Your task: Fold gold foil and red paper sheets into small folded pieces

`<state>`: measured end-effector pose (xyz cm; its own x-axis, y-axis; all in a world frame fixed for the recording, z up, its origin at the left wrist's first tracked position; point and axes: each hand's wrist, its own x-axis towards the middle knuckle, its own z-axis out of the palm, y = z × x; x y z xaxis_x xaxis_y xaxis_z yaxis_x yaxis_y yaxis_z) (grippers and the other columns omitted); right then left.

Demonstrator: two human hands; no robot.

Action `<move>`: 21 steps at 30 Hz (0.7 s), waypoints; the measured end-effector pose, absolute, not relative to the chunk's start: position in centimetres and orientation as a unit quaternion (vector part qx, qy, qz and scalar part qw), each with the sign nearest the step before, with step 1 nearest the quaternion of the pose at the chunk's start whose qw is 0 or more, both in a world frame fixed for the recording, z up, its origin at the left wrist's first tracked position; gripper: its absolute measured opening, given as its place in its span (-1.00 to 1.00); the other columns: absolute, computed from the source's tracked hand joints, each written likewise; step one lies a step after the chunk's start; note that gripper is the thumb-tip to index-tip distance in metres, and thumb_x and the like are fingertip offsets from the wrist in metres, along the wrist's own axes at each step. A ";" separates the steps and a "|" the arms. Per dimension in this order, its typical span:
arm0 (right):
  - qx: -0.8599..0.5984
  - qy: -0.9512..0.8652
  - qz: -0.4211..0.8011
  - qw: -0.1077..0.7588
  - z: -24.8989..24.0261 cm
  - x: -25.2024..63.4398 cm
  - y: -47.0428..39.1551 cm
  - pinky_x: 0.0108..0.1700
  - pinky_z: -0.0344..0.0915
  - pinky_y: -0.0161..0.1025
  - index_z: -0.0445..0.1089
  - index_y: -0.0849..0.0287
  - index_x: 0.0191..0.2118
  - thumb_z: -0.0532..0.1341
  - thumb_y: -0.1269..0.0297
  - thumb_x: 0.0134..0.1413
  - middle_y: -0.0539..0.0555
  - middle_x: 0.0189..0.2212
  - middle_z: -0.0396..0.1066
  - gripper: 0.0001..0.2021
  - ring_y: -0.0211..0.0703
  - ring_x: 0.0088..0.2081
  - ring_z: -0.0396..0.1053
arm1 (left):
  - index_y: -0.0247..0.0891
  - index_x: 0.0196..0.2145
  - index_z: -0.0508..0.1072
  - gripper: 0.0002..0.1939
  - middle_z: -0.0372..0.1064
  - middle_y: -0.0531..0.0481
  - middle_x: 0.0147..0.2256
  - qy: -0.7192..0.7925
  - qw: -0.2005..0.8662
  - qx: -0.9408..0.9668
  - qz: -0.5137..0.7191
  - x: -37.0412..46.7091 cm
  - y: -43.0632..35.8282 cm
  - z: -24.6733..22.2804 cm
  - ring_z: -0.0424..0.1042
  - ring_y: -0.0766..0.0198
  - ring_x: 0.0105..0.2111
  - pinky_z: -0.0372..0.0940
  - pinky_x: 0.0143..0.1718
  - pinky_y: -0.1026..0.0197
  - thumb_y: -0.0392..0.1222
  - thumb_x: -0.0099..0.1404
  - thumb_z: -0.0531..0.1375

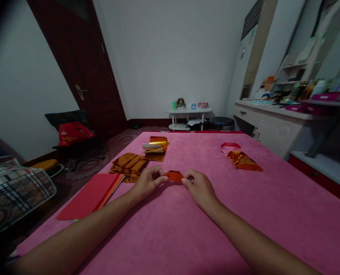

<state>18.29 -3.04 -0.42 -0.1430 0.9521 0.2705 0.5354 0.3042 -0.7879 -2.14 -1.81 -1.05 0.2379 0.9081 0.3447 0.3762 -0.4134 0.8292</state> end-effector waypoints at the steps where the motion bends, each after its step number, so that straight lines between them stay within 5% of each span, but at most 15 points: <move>1: -0.504 -0.686 0.308 0.424 -0.2 18.1 -2.3 -0.47 0.11 -0.32 0.30 0.19 -0.51 0.14 0.23 -0.06 -0.03 -0.61 0.28 -0.85 -0.25 -0.53 0.23 | -0.31 -0.54 0.31 -0.73 0.29 0.09 -0.60 0.441 0.329 0.698 0.457 -1.9 -1.7 -0.9 0.24 0.39 -0.59 0.11 -0.53 0.35 -0.06 0.12 0.22; 6: -0.462 -0.599 0.362 0.545 0.1 16.5 -0.6 -0.55 0.04 -0.36 0.33 0.22 -0.50 0.15 0.16 -0.05 -0.06 -0.63 0.22 -0.79 -0.31 -0.59 0.13 | -0.33 -0.56 0.27 -0.69 0.33 0.06 -0.62 0.413 0.430 0.628 0.500 -1.3 -1.8 -0.5 0.28 0.40 -0.64 0.14 -0.57 0.35 -0.06 0.06 0.28; 11: -0.417 -0.662 0.359 0.509 -0.8 15.4 -1.6 -0.48 0.09 -0.35 0.33 0.22 -0.53 0.13 0.25 -0.01 -0.07 -0.62 0.23 -0.82 -0.30 -0.55 0.17 | -0.38 -0.34 0.42 -0.71 0.44 -0.01 -0.49 0.378 0.490 0.590 0.518 -1.3 -2.6 -0.6 0.37 0.37 -0.58 0.25 -0.51 0.32 -0.11 0.04 0.30; 21: -0.414 -0.712 0.224 0.521 -0.5 14.9 -3.2 -0.32 0.23 -0.31 0.33 0.15 -0.35 0.18 0.42 -0.03 -0.03 -0.43 0.35 -0.93 -0.25 -0.40 0.30 | -0.37 -0.46 0.48 -0.83 0.44 0.00 -0.52 0.388 0.446 0.586 0.554 -1.4 -2.9 -0.6 0.37 0.37 -0.55 0.25 -0.48 0.34 -0.21 -0.01 0.32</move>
